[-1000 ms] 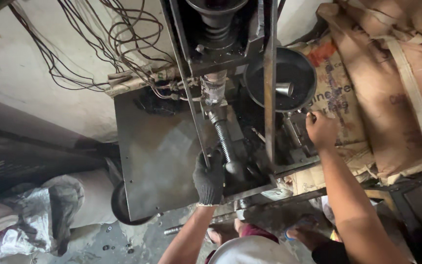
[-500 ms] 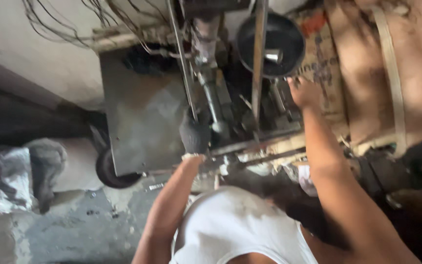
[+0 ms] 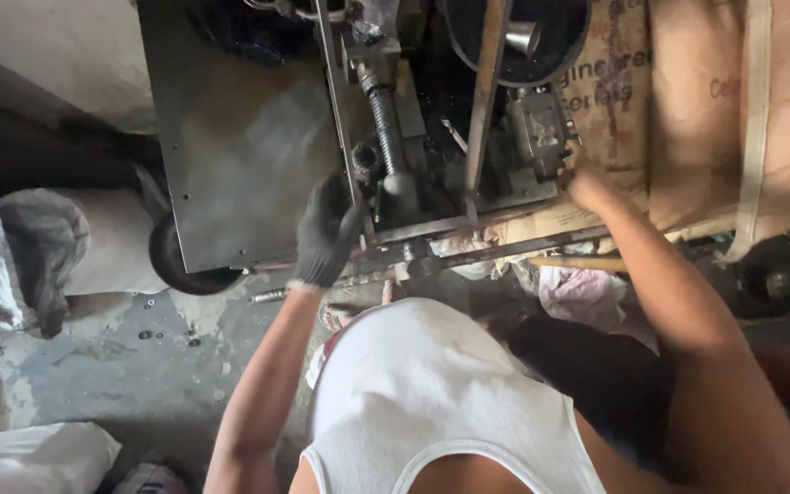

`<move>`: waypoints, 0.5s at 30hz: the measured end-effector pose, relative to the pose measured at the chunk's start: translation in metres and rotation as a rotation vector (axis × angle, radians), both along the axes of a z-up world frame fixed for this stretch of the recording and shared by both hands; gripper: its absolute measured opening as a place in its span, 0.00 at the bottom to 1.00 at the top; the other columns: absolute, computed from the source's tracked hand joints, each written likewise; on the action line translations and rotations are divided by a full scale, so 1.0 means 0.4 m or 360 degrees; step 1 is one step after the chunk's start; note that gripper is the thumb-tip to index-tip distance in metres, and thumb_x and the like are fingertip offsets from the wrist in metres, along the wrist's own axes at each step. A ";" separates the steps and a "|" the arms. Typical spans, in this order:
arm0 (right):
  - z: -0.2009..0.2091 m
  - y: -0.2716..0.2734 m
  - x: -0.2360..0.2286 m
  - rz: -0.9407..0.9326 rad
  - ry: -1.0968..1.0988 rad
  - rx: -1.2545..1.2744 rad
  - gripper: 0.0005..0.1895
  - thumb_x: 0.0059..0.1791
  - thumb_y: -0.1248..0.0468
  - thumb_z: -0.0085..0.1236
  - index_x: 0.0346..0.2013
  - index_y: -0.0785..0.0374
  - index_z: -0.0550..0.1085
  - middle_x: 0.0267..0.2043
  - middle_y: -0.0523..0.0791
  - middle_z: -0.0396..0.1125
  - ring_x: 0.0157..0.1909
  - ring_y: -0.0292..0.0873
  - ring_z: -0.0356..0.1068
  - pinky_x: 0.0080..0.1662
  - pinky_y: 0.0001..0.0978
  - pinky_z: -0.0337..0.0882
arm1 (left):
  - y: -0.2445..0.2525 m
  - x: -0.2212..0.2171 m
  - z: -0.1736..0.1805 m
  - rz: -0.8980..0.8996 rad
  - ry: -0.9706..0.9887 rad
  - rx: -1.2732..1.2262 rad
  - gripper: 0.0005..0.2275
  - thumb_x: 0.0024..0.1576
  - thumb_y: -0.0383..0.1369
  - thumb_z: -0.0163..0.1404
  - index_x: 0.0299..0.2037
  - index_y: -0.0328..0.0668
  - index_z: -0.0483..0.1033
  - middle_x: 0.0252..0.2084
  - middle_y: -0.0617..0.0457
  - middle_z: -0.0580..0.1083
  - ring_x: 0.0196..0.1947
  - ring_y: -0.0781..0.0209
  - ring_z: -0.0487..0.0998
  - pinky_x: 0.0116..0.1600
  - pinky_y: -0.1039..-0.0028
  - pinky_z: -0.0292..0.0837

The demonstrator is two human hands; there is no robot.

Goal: The person operates a manual press machine in a workshop setting. They repeatedly place small metal pieces into the machine, use a lever to activate the press, and then remove the processed pieces.

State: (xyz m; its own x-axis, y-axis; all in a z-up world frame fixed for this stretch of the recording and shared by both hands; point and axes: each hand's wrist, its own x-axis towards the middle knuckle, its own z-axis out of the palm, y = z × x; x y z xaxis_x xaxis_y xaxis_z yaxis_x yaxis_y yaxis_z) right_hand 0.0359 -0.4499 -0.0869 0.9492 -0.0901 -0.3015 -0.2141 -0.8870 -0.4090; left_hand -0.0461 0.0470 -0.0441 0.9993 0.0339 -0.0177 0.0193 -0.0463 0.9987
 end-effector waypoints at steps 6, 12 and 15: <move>0.127 0.128 0.135 0.0344 -0.0237 -0.0321 0.18 0.56 0.58 0.53 0.58 0.60 0.74 0.53 0.58 0.72 0.53 0.58 0.72 0.54 0.48 0.70 | 0.175 -0.181 -0.188 -0.0764 0.0152 0.1115 0.25 0.47 0.41 0.64 0.54 0.41 0.77 0.50 0.43 0.79 0.50 0.47 0.79 0.54 0.61 0.73; 0.008 0.418 0.415 0.0309 -0.0534 0.1134 0.12 0.54 0.59 0.61 0.49 0.60 0.78 0.42 0.46 0.77 0.44 0.41 0.79 0.46 0.32 0.79 | 0.140 -0.198 -0.288 -0.0641 0.0357 0.1650 0.13 0.52 0.37 0.56 0.47 0.52 0.82 0.41 0.46 0.80 0.44 0.44 0.80 0.49 0.55 0.74; -0.085 0.540 0.533 0.0350 -0.0765 0.1110 0.10 0.51 0.66 0.62 0.47 0.64 0.80 0.40 0.51 0.78 0.40 0.45 0.78 0.44 0.36 0.76 | 0.134 -0.202 -0.294 -0.0569 0.0271 0.1697 0.12 0.53 0.34 0.53 0.46 0.54 0.83 0.40 0.46 0.80 0.42 0.44 0.81 0.47 0.54 0.74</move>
State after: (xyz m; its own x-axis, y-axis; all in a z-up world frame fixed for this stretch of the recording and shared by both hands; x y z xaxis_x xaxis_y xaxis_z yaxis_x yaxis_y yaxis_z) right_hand 0.2491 -0.2337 -0.1209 0.9619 0.1656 0.2177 0.2675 -0.4019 -0.8758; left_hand -0.1268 0.1005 -0.1615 0.9421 -0.1735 -0.2868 -0.0342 -0.9009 0.4327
